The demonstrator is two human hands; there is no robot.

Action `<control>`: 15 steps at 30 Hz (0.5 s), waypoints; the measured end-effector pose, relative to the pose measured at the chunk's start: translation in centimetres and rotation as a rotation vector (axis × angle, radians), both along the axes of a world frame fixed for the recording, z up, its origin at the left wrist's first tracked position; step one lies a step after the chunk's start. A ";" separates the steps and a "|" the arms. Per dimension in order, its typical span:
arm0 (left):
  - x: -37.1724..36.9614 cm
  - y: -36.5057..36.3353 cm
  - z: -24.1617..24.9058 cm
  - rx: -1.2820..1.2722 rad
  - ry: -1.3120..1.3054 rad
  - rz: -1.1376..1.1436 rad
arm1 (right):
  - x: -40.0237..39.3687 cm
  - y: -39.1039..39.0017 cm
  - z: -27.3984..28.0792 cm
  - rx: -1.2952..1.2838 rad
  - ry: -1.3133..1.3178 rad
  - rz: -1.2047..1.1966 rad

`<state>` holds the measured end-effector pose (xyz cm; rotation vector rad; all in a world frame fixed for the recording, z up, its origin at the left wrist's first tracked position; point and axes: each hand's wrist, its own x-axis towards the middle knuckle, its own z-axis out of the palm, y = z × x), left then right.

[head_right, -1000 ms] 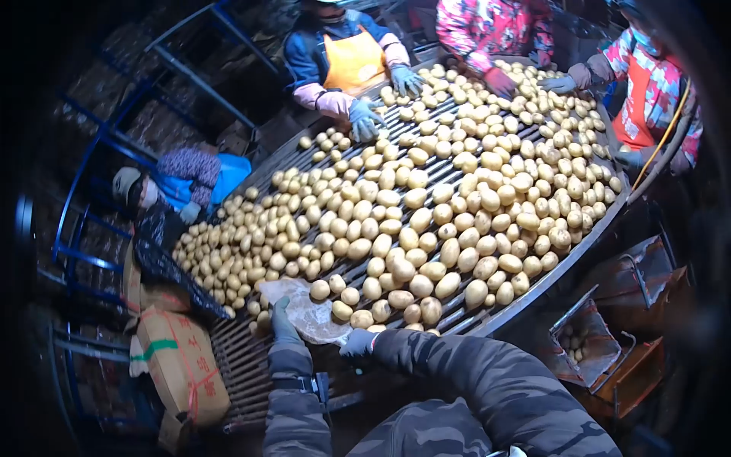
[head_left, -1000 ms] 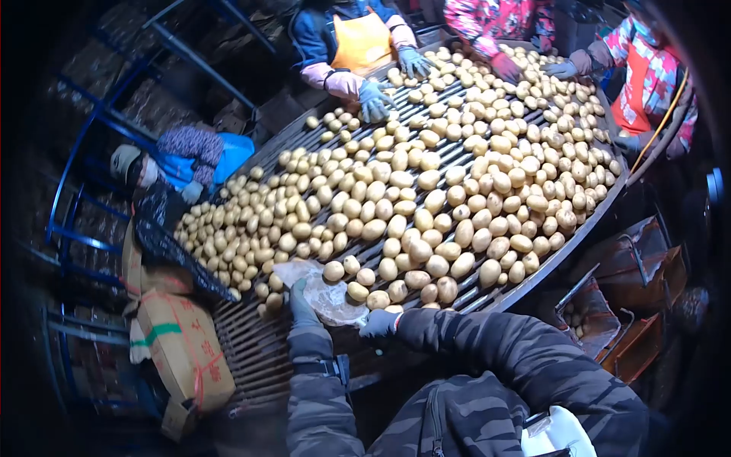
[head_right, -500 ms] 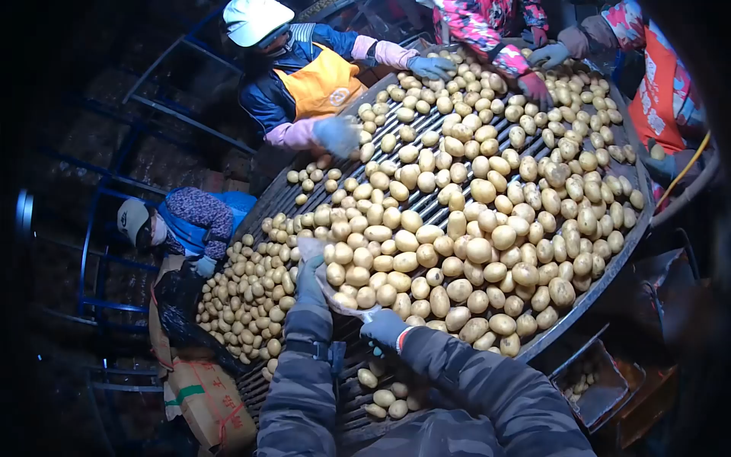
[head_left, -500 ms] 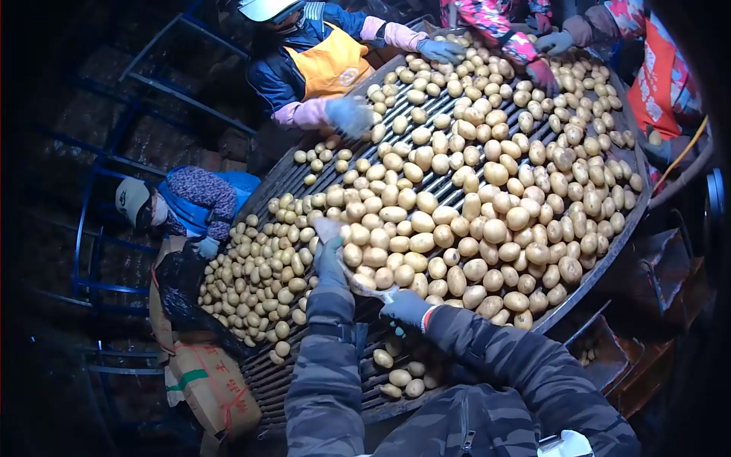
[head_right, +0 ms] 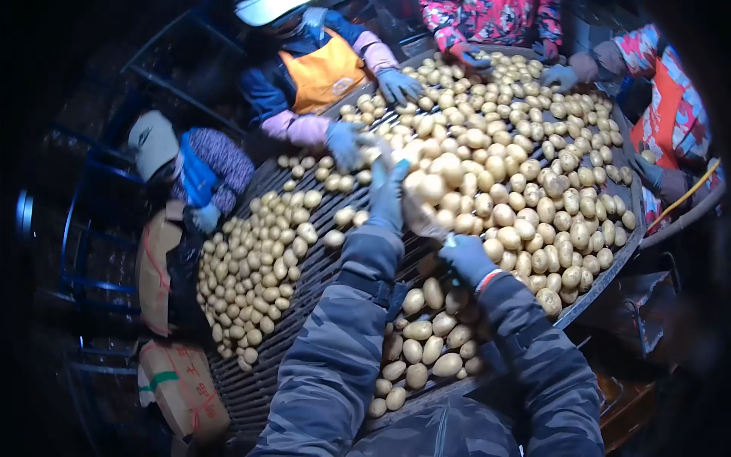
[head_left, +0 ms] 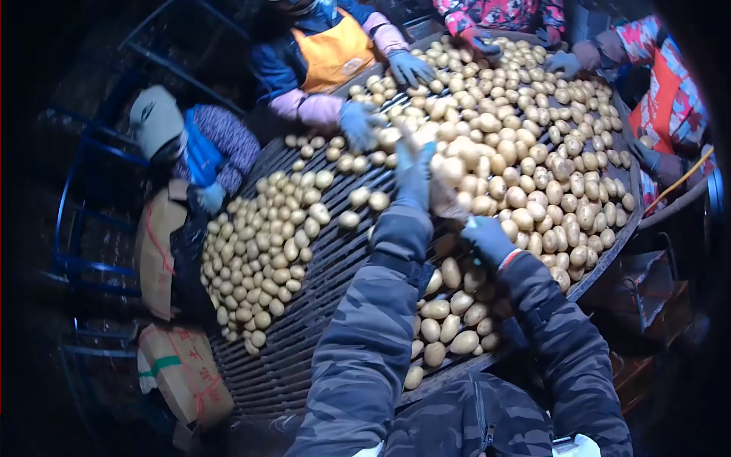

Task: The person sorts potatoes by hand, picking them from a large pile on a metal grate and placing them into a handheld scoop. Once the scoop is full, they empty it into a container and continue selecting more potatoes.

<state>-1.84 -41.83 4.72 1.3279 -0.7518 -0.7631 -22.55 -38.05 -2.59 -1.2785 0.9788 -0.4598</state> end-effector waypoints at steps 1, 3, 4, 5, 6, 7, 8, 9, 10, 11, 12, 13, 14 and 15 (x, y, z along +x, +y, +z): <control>-1.0 1.4 2.6 0.049 -0.052 -0.075 | -0.2 0.3 1.8 0.146 -0.094 -0.056; -1.6 4.9 4.3 0.074 -0.089 -0.227 | 0.0 0.7 5.2 0.164 -0.043 -0.152; -1.3 7.4 4.1 0.049 -0.080 -0.298 | 0.0 0.6 3.9 0.074 -0.065 -0.179; -1.5 11.8 6.5 0.128 -0.020 -0.318 | 0.1 1.0 3.9 0.081 -0.099 -0.172; -1.1 15.5 5.6 0.026 0.073 -0.313 | 0.5 2.0 4.2 0.093 -0.134 -0.166; -0.2 20.2 5.6 0.009 0.033 -0.251 | 1.2 4.8 8.2 0.138 -0.152 -0.107; 0.8 25.0 3.9 -0.044 0.060 -0.158 | 1.4 5.9 4.7 0.073 -0.171 -0.025; 2.1 30.3 2.8 -0.108 0.035 -0.094 | 1.7 9.2 7.1 0.158 -0.161 0.050; 2.5 35.7 3.4 0.048 -0.108 0.089 | 2.1 13.4 9.7 0.252 -0.139 0.117; 2.7 40.9 4.6 0.109 -0.048 0.226 | 2.3 17.1 9.4 0.235 -0.142 0.204; 3.5 46.1 5.0 0.193 -0.064 0.319 | 2.5 20.2 8.4 0.212 -0.153 0.287; 3.5 50.6 4.6 0.198 -0.053 0.411 | 2.5 23.7 7.2 0.240 -0.096 0.357; 3.5 55.3 3.8 0.201 -0.044 0.503 | 2.6 27.2 6.6 0.267 -0.043 0.427; 3.3 59.2 2.9 0.202 -0.038 0.593 | 2.8 30.0 8.7 0.338 -0.010 0.523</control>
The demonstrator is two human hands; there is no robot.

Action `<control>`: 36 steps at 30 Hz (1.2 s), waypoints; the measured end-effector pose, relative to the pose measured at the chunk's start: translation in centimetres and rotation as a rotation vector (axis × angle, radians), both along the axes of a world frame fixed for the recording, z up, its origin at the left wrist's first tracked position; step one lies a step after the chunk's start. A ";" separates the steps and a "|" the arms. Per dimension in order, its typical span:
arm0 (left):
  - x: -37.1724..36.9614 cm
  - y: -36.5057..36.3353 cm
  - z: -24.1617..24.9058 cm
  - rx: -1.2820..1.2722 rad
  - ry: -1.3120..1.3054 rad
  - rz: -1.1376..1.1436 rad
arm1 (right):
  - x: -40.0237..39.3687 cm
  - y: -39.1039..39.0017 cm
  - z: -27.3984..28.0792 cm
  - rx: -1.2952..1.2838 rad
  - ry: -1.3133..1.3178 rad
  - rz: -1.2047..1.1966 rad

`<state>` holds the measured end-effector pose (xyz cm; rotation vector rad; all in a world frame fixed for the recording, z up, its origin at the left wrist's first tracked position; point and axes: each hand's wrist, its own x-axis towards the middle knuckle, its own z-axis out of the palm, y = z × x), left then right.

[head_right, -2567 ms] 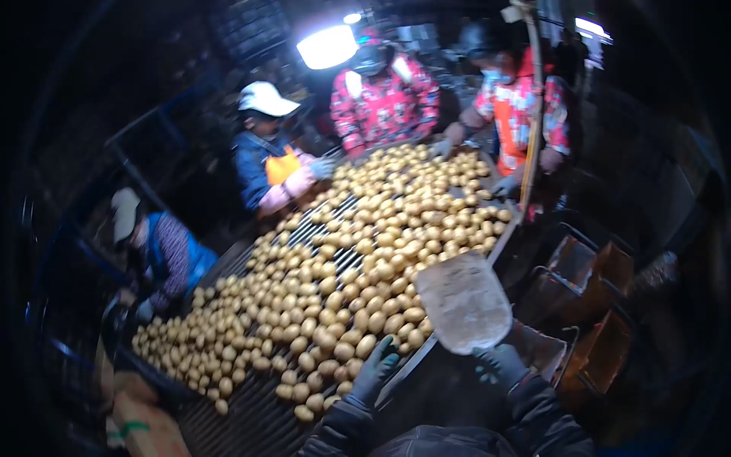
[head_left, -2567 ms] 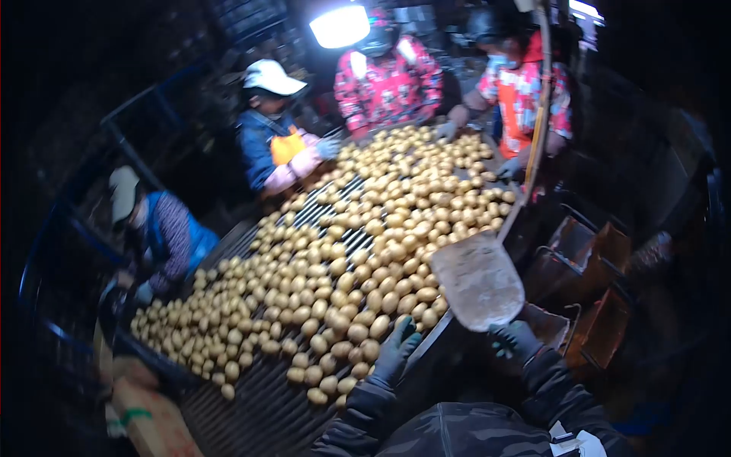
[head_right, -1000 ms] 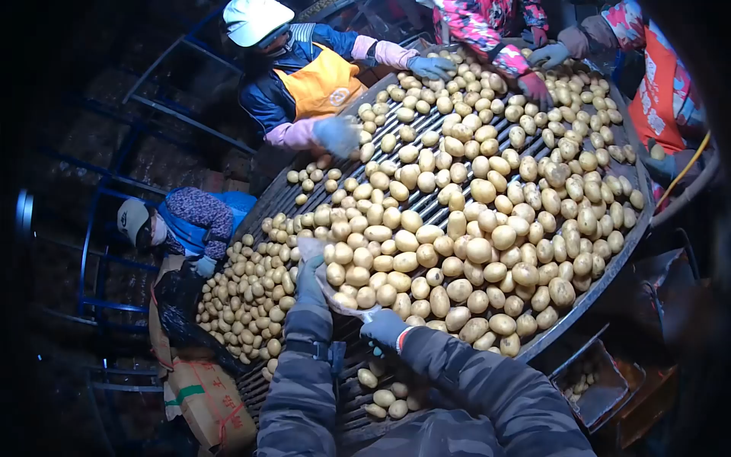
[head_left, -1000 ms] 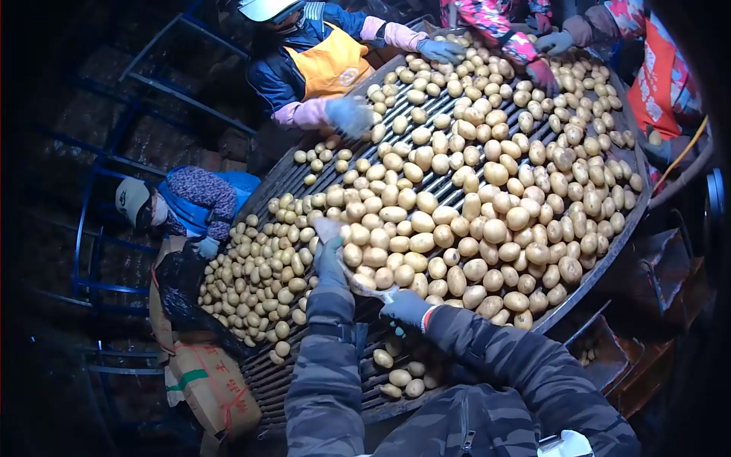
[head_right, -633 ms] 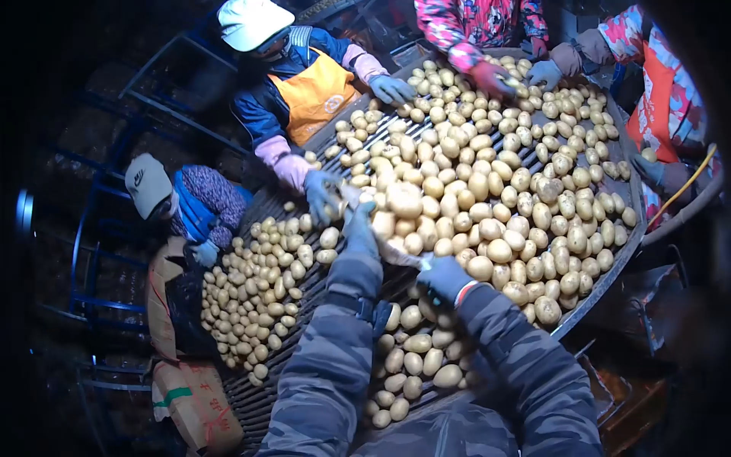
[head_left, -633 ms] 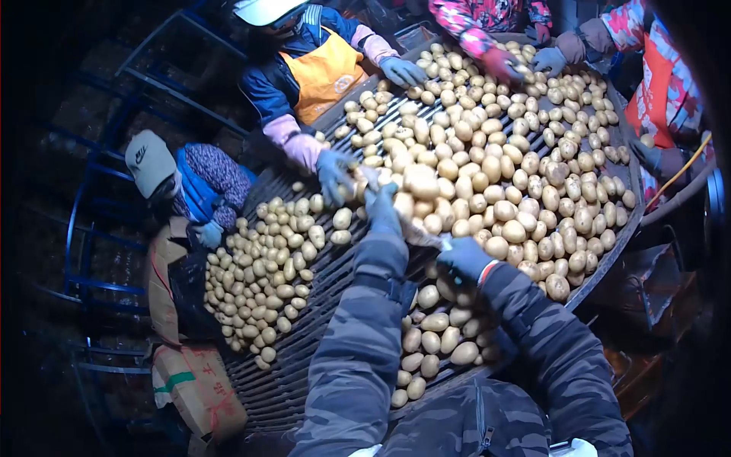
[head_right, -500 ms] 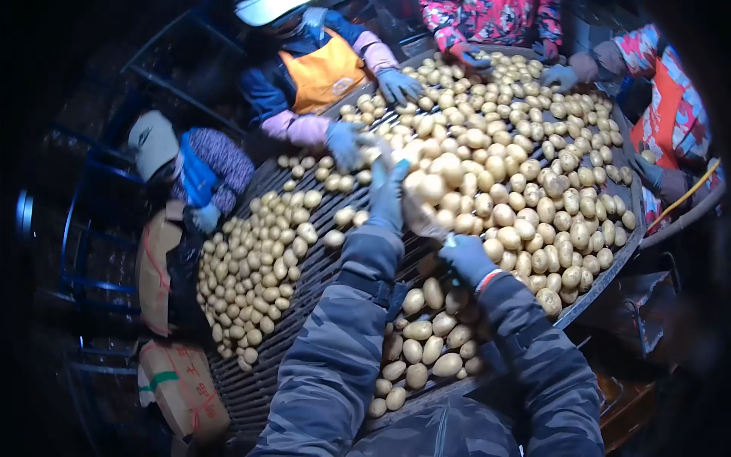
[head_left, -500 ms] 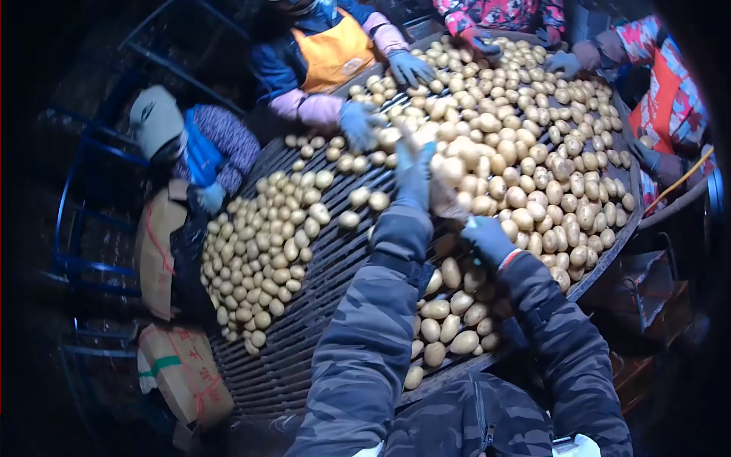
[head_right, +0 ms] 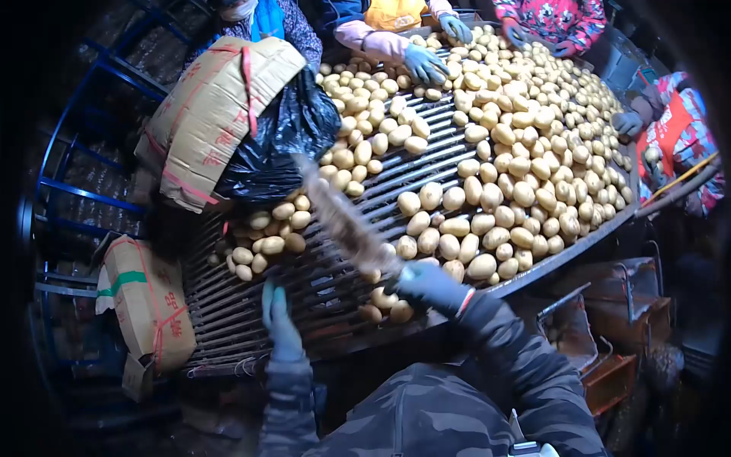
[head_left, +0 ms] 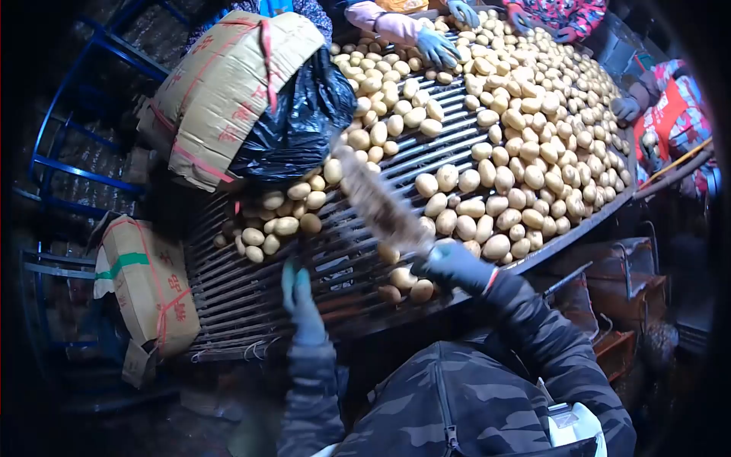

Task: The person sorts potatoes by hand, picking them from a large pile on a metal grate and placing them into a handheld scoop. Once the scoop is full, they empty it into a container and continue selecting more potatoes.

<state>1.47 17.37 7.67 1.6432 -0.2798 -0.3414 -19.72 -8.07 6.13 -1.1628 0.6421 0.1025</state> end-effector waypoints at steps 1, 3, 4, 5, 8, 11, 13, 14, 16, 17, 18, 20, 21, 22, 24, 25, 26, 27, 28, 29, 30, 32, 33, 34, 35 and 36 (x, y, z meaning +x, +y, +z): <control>-0.5 2.7 -0.4 0.002 -0.002 0.089 | 0.3 2.6 2.1 0.066 0.034 0.100; -1.6 6.1 -0.4 -0.049 0.057 0.110 | 1.5 7.4 1.1 -0.077 0.068 0.266; -2.1 7.0 -0.1 -0.072 0.153 0.123 | 2.3 9.6 -1.0 -0.047 0.035 0.337; -2.2 7.4 -0.6 -0.117 0.180 0.121 | 3.1 11.3 -2.7 -0.016 0.000 0.409; -2.7 7.1 -3.9 -0.275 0.324 0.192 | 4.7 14.1 -3.6 -0.110 0.037 0.457; -4.0 3.8 -5.4 -0.038 0.112 0.102 | 2.3 12.2 -4.4 -0.144 0.137 0.404; -5.0 1.1 -5.6 0.306 -0.113 0.041 | 0.0 10.6 -4.0 -0.317 0.161 0.332; -6.1 -0.6 -5.0 0.369 -0.056 0.009 | -1.1 9.8 -3.8 -0.332 0.179 0.305; -7.0 -4.2 -3.6 0.332 -0.094 -0.036 | -2.5 7.6 -3.2 -0.366 0.208 0.238; -6.7 -5.7 -5.3 0.361 -0.175 -0.078 | -3.0 6.4 -3.2 -0.384 0.221 0.197; -6.3 -7.7 -6.6 0.350 -0.184 -0.049 | -3.0 4.7 -2.2 -0.423 0.215 0.222; -6.9 -10.8 -7.5 0.201 -0.023 -0.025 | -3.2 1.2 -2.6 -0.379 0.255 0.184; -7.8 -12.3 -7.7 0.060 0.146 -0.029 | -3.5 -0.6 -2.1 -0.306 0.251 0.156; -8.5 -13.8 -7.9 -0.086 0.316 -0.031 | -3.9 -1.9 -3.1 -0.346 0.247 0.175; -10.2 -16.6 -8.3 -0.062 0.264 -0.015 | -5.0 -4.1 -3.7 -0.350 0.249 0.175; -10.8 -18.0 -8.4 -0.051 0.236 -0.004 | -5.3 -5.2 -3.5 -0.355 0.248 0.179; -11.1 -19.2 -8.5 -0.036 0.204 0.010 | -5.4 -6.0 -3.5 -0.355 0.242 0.184; -11.3 -20.1 -8.5 -0.020 0.172 0.026 | -5.9 -6.7 -3.8 -0.325 0.246 0.171; -11.5 -20.8 -8.4 -0.004 0.142 0.039 | -6.8 -7.4 -4.2 -0.295 0.254 0.156; -11.4 -21.7 -8.4 0.005 0.112 0.049 | -7.2 -8.2 -4.4 -0.272 0.261 0.138; -11.6 -22.5 -7.2 0.076 0.156 0.019 | -7.5 -8.7 -3.9 -0.247 0.238 0.107; -11.4 -24.3 -7.7 0.060 0.103 0.009 | -7.9 -9.6 -6.4 -0.371 0.211 0.087; -11.8 -25.7 -5.6 0.007 0.205 0.013 | -7.9 -10.1 -7.2 -0.436 0.194 0.078; -11.2 -26.6 -5.8 -0.018 0.161 -0.018 | -7.6 -10.2 -7.0 -0.533 0.170 0.048; -10.4 -27.4 -6.1 -0.041 0.117 -0.048 | -7.7 -10.6 -7.2 -0.481 0.144 -0.009; -10.2 -28.6 -6.5 -0.125 0.191 -0.094 | -7.8 -11.3 -7.5 -0.431 0.116 -0.066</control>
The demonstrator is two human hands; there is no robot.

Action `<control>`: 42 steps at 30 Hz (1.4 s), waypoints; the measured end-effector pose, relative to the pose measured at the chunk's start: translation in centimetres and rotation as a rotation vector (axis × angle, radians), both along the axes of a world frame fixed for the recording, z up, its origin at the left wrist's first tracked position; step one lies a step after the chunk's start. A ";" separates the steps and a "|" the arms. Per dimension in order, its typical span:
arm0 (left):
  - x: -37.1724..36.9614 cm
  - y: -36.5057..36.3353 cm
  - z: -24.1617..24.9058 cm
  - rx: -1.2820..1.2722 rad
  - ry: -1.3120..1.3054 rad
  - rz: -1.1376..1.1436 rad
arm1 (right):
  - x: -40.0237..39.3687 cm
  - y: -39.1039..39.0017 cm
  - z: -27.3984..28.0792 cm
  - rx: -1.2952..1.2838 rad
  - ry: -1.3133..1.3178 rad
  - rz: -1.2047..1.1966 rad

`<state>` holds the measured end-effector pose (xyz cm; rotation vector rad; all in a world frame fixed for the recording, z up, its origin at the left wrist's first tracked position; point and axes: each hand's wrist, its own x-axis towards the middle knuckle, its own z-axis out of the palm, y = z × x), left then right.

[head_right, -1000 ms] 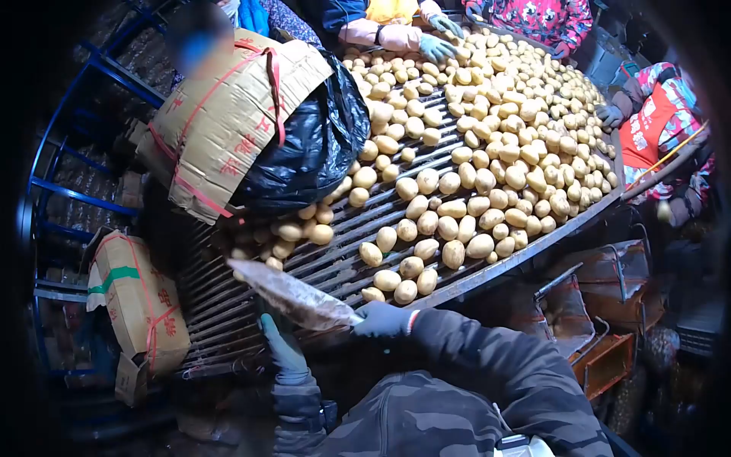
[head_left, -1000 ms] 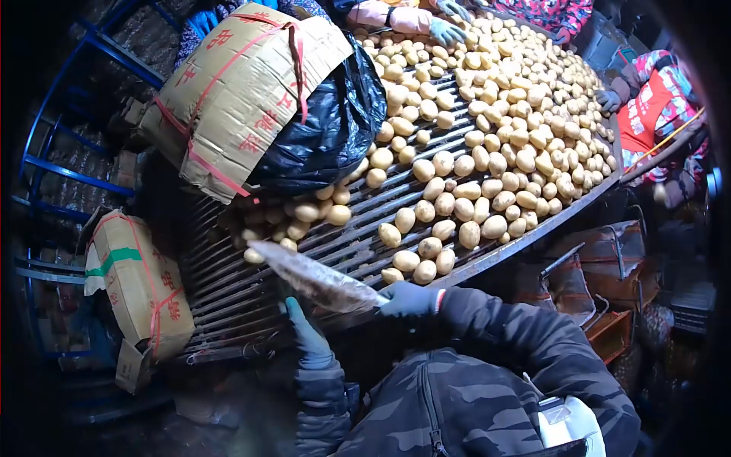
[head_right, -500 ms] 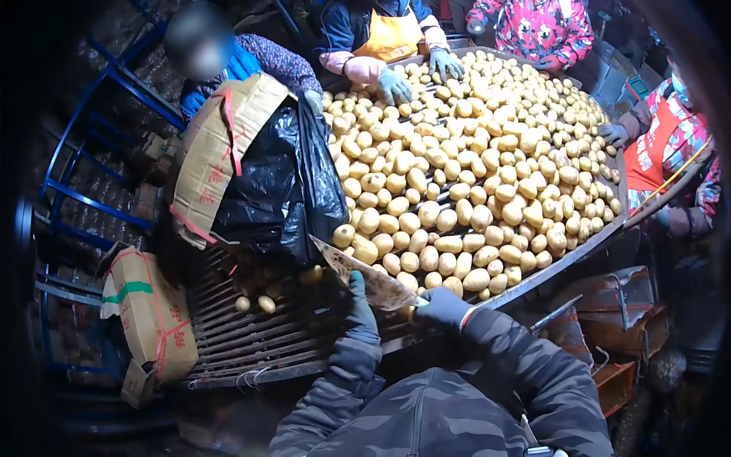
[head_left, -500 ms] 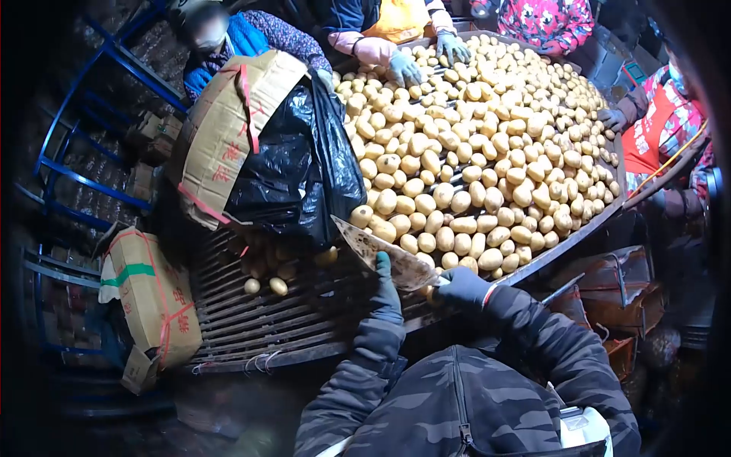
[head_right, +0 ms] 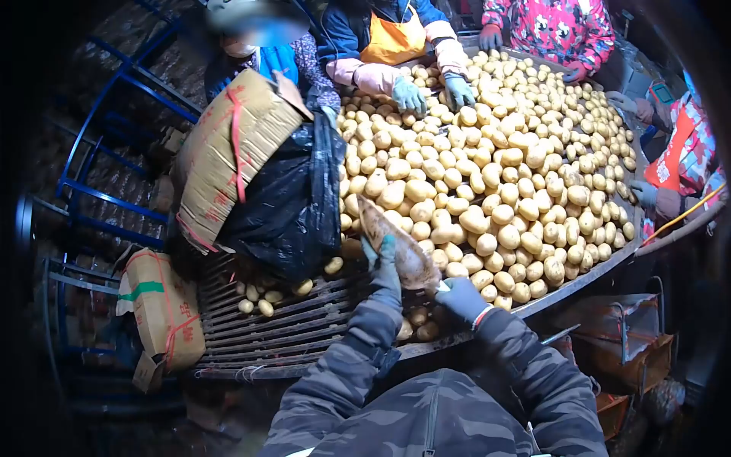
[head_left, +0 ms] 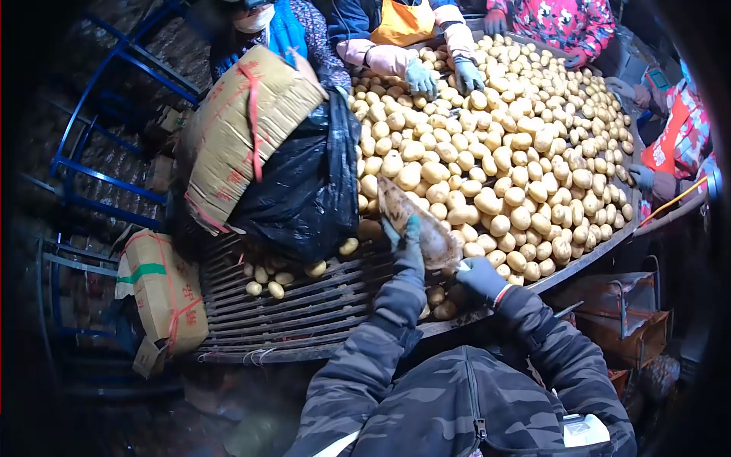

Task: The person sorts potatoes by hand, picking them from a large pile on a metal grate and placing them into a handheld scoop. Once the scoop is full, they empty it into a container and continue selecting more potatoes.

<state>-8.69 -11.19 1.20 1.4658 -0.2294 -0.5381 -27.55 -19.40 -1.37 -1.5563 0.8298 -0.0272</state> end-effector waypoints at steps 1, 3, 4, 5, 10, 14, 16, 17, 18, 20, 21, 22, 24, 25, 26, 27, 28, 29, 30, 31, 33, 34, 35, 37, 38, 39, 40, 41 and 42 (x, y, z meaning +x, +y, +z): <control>-0.9 -1.1 1.5 0.096 -0.016 0.023 | 0.5 -0.7 1.3 0.043 -0.040 -0.053; -1.1 -3.8 -3.9 0.073 -0.057 0.001 | -1.0 -3.6 4.5 0.108 0.181 -0.080; -2.0 -5.0 -2.3 0.042 0.001 -0.005 | -1.7 -4.5 3.6 -0.019 0.118 -0.086; -3.0 -5.9 -0.7 0.012 0.060 -0.007 | -2.4 -5.2 2.8 -0.144 0.056 -0.085; -2.5 -11.1 -1.3 0.097 -0.137 -0.210 | -3.4 -6.4 3.2 0.104 0.045 -0.268; -2.2 -12.8 0.9 0.202 -0.230 -0.391 | -4.9 -7.9 0.5 0.077 -0.154 -0.378; -1.7 -12.9 1.4 0.140 -0.127 -0.457 | -3.9 -5.9 6.9 0.067 -0.031 -0.410; -2.2 -12.9 1.2 -0.012 -0.054 -0.450 | -3.2 -5.1 9.5 0.058 0.027 -0.424; -2.8 -12.9 1.0 -0.163 0.022 -0.448 | -3.3 -4.8 8.8 -0.002 0.004 -0.442; -2.5 -13.0 -4.6 -0.162 -0.050 -0.506 | -2.7 -3.4 9.3 -0.019 -0.086 -0.447; -2.7 -10.5 -1.9 -0.214 0.026 -0.522 | -2.6 -2.9 8.9 -0.019 -0.133 -0.462; -2.6 -7.0 1.7 -0.264 0.126 -0.515 | -2.6 -2.5 8.0 0.001 -0.132 -0.432; -2.7 -0.7 6.4 -0.352 0.250 -0.489 | -2.5 0.2 8.4 -0.059 -0.105 -0.327; -2.5 2.9 8.7 -0.375 0.089 -0.417 | -1.7 2.4 9.9 -0.046 -0.082 -0.262; -0.7 6.2 4.9 -0.535 0.282 -0.530 | -0.8 4.7 11.2 0.055 -0.144 -0.250; 1.3 9.8 1.0 -0.721 0.403 -0.604 | -0.3 6.2 11.4 0.043 -0.052 -0.140; 3.3 13.4 -2.5 -0.891 0.540 -0.686 | 0.5 7.6 10.5 0.007 -0.059 -0.050; 3.3 17.2 -1.2 -0.829 0.432 -0.594 | 1.3 9.1 9.5 -0.030 -0.066 0.038; 3.4 21.0 0.4 -0.754 0.330 -0.502 | 2.4 11.1 9.7 -0.033 -0.051 0.132; 2.5 24.6 4.5 -0.415 0.065 -0.262 | 3.8 12.9 10.1 -0.042 -0.038 0.224; 4.2 31.5 3.8 -0.397 0.113 -0.117 | 6.8 17.0 9.1 -0.112 -0.034 0.388; 5.1 34.7 2.5 -0.388 0.142 -0.049 | 8.7 18.8 9.9 -0.157 0.023 0.481; 6.1 37.5 1.0 -0.381 0.174 0.013 | 10.3 20.5 8.2 -0.086 -0.072 0.509; 8.3 42.2 -1.9 -0.361 0.246 0.122 | 13.9 24.0 9.3 -0.045 -0.048 0.646; 9.5 44.0 -3.2 -0.336 0.148 0.234 | 15.7 25.7 6.6 -0.084 -0.114 0.698; 10.2 43.5 1.0 -0.303 0.221 0.236 | 17.1 27.6 5.3 0.037 -0.061 0.680; 10.8 43.4 2.6 -0.273 0.252 0.280 | 18.4 28.8 5.0 -0.037 -0.032 0.715; 11.6 43.5 3.3 -0.242 0.280 0.325 | 19.4 29.4 7.6 0.005 0.081 0.731; 13.0 43.8 3.2 -0.212 0.254 0.321 | 20.0 30.2 6.4 -0.082 0.019 0.708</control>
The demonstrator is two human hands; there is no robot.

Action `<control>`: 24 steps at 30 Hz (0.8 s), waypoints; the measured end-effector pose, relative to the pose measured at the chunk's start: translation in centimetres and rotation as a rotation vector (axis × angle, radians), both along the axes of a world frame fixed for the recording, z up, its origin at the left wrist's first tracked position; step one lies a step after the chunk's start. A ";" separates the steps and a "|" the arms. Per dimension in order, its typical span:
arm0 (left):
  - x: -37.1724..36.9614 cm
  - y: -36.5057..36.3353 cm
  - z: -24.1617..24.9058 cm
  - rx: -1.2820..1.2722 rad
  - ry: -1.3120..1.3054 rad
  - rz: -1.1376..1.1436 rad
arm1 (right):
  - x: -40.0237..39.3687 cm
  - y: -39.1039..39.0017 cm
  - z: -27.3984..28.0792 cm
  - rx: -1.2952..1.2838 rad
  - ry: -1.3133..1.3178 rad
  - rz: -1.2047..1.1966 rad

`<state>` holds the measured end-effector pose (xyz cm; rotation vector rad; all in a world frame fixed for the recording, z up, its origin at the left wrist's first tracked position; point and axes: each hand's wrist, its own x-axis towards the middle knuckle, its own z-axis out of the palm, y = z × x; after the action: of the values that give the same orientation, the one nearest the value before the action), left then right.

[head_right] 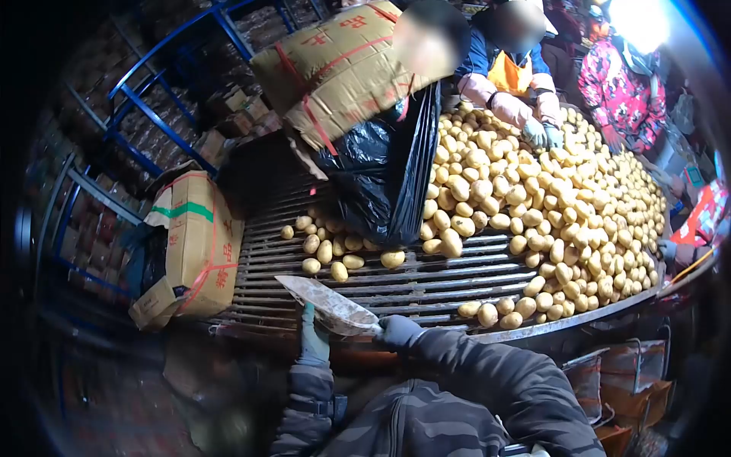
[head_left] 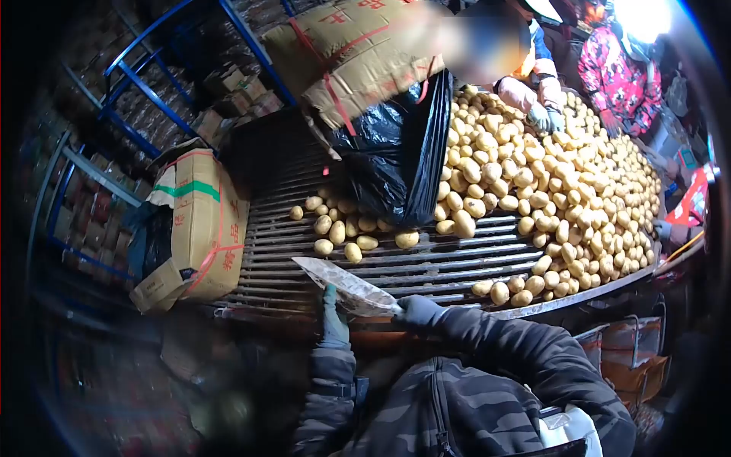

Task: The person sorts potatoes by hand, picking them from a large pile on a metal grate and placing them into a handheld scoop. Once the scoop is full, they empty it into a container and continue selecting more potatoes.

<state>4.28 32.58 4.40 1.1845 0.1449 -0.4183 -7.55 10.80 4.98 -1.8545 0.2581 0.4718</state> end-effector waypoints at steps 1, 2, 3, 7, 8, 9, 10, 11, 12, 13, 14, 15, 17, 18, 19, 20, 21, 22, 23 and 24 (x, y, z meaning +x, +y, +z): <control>1.5 0.2 -0.3 -0.039 -0.010 -0.004 | 0.7 0.7 -1.0 -0.059 -0.085 -0.020; 3.1 0.1 -0.6 -0.078 -0.016 -0.009 | 1.2 0.6 -2.0 -0.127 -0.097 -0.009; 4.6 -0.1 -0.8 -0.117 -0.018 -0.016 | 1.6 0.2 -2.3 -0.195 -0.104 0.000; 6.3 -5.1 3.2 0.023 0.098 -0.113 | 1.1 -1.4 -1.6 -0.129 -0.025 -0.073; 6.7 -6.3 2.4 -0.024 0.105 -0.153 | 1.1 -2.0 -0.5 -0.035 0.106 -0.127; 7.4 -7.5 1.0 -0.072 0.110 -0.190 | 0.7 -2.6 -0.7 -0.001 0.109 -0.176; 8.0 -8.7 0.0 -0.119 0.111 -0.223 | 0.3 -3.4 -1.1 0.033 0.108 -0.222; 8.6 -9.7 -0.8 -0.166 0.107 -0.254 | 0.2 -4.4 -1.3 0.067 0.100 -0.265; 8.1 -11.1 -0.6 -0.190 0.178 -0.252 | -0.2 -5.6 -1.3 0.020 0.081 -0.253; 8.4 -12.5 -1.5 -0.232 0.216 -0.283 | -0.7 -6.8 -0.2 0.074 0.222 -0.279; 7.7 -13.6 -1.8 -0.206 0.178 -0.282 | -1.1 -7.9 -2.8 0.067 0.161 -0.302; 5.3 -16.0 1.6 -0.183 0.136 -0.282 | -1.6 -9.1 -5.5 0.057 0.096 -0.326; 6.6 -17.8 -2.7 -0.177 0.135 -0.335 | -2.9 -11.3 -5.4 -0.039 0.061 -0.331; 6.0 -19.5 -2.2 -0.145 0.114 -0.343 | -3.5 -12.2 -4.6 -0.005 0.096 -0.350; 5.4 -21.1 -1.6 -0.115 0.092 -0.344 | -3.9 -13.1 -4.0 0.029 0.130 -0.361; 5.8 -22.1 -2.2 -0.166 0.245 -0.363 | -4.2 -14.0 -3.5 0.063 0.165 -0.368; 6.6 -22.7 -2.2 -0.099 0.218 -0.423 | -4.5 -14.4 -3.1 0.071 0.145 -0.384; 5.6 -23.8 -0.2 -0.096 0.190 -0.393 | -4.6 -14.6 -2.9 0.080 0.123 -0.394; 4.7 -25.2 2.0 -0.098 0.154 -0.365 | -4.3 -14.9 -2.9 0.086 0.094 -0.403; 5.6 -25.4 0.2 -0.101 0.180 -0.355 | -4.5 -15.1 -3.5 0.031 0.048 -0.390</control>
<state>9.85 7.22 4.64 1.0727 0.0668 -0.8365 -12.04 -4.32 1.53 -1.7104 0.6272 0.2484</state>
